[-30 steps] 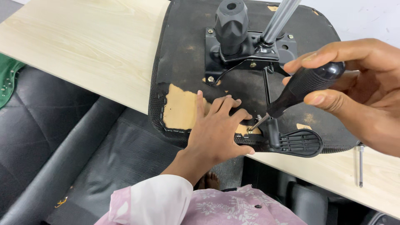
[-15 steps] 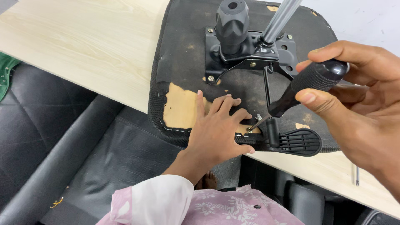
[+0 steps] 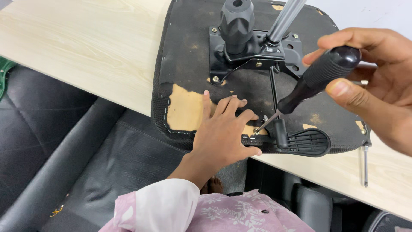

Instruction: The person uses a screwdriver to tighten screws on the underside of an office chair seat, securing the gas lift and tilt mechanism to the seat base. The person works methodically around the perimeter of the seat, tightening each screw in turn.

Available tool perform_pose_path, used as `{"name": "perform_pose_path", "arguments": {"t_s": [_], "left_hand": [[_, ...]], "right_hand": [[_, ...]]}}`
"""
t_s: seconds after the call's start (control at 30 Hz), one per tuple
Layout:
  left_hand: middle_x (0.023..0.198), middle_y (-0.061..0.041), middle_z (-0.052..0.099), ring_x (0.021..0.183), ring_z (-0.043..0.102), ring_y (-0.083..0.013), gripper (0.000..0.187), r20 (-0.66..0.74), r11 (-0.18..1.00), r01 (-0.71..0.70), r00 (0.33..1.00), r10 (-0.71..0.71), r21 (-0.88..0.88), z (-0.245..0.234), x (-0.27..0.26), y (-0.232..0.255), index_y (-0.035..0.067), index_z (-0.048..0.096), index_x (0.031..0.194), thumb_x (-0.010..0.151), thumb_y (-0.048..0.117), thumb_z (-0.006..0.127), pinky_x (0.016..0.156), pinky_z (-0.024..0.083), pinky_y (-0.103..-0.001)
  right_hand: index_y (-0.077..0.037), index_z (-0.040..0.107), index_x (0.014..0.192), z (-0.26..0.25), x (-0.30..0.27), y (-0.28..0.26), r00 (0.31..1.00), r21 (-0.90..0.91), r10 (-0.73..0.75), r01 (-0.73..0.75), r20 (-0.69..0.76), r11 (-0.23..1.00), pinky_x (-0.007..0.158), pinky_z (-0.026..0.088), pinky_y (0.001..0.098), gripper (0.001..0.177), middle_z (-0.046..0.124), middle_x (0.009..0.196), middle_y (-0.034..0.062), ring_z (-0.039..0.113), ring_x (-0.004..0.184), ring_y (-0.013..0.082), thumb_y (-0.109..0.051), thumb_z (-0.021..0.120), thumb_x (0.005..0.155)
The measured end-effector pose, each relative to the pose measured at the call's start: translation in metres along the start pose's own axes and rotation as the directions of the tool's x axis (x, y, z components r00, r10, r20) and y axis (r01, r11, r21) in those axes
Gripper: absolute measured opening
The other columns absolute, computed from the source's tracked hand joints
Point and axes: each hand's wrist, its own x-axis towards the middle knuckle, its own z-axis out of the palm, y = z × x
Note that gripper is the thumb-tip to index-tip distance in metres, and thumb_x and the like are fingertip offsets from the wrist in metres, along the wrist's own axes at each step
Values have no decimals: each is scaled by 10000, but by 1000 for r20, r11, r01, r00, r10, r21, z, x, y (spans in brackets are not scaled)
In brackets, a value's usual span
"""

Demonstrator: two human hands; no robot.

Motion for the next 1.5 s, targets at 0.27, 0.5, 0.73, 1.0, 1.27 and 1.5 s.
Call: {"name": "perform_pose_path", "arguments": {"t_s": [0.27, 0.5, 0.73, 1.0, 1.27, 1.5], "left_hand": [[1367, -102, 548, 1411, 379, -313, 732, -18, 997, -41, 999, 40, -58, 1, 2, -3, 162, 687, 1187, 568, 493, 893, 1229, 170, -536], [1363, -105, 548, 1406, 395, -334, 703, -34, 995, -35, 999, 32, -89, 2, 2, -3, 155, 697, 1174, 576, 458, 905, 1213, 247, -481], [1357, -104, 568, 1396, 408, -321, 698, -23, 998, -29, 999, 27, -53, 2, 2, -2, 173, 705, 1180, 581, 478, 892, 1208, 233, -493], [1367, -108, 569, 1401, 406, -319, 700, -31, 998, -38, 999, 36, -55, 4, 3, -3, 172, 705, 1176, 582, 495, 885, 1213, 220, -496], [1352, -104, 572, 1385, 418, -318, 692, -24, 998, -28, 999, 26, -51, 3, 3, -2, 170, 707, 1171, 582, 489, 882, 1213, 227, -495], [1346, -105, 576, 1370, 432, -323, 682, -39, 998, -34, 999, 33, -46, 3, 3, -2, 173, 711, 1165, 586, 490, 882, 1209, 235, -500]], "right_hand": [[-53, 479, 1323, -9, 19, 7, 948, 73, -267, 258, 171, 963, 1045, 617, 403, 390, 676, 1220, 180, 688, 1217, 260, -44, 584, 947], [-47, 552, 1224, -3, 14, 3, 972, 33, -207, 204, 115, 978, 960, 656, 355, 309, 700, 1169, 160, 714, 1179, 242, -16, 617, 924], [-30, 561, 1198, 4, 9, -4, 984, 49, -172, 170, 52, 984, 989, 645, 362, 296, 694, 1150, 161, 715, 1146, 239, 47, 619, 918], [-17, 555, 1198, 13, 6, -13, 989, 59, -133, 136, -63, 989, 999, 633, 356, 291, 675, 1136, 173, 711, 1139, 246, 58, 621, 925], [-22, 565, 1206, 19, 8, -21, 991, 81, -71, 80, -113, 993, 972, 638, 349, 295, 678, 1121, 155, 710, 1106, 225, 29, 644, 926], [-29, 573, 1200, 20, 9, -21, 992, 70, -33, 42, -120, 997, 961, 649, 353, 286, 684, 1123, 141, 720, 1108, 217, 1, 660, 929]]}}
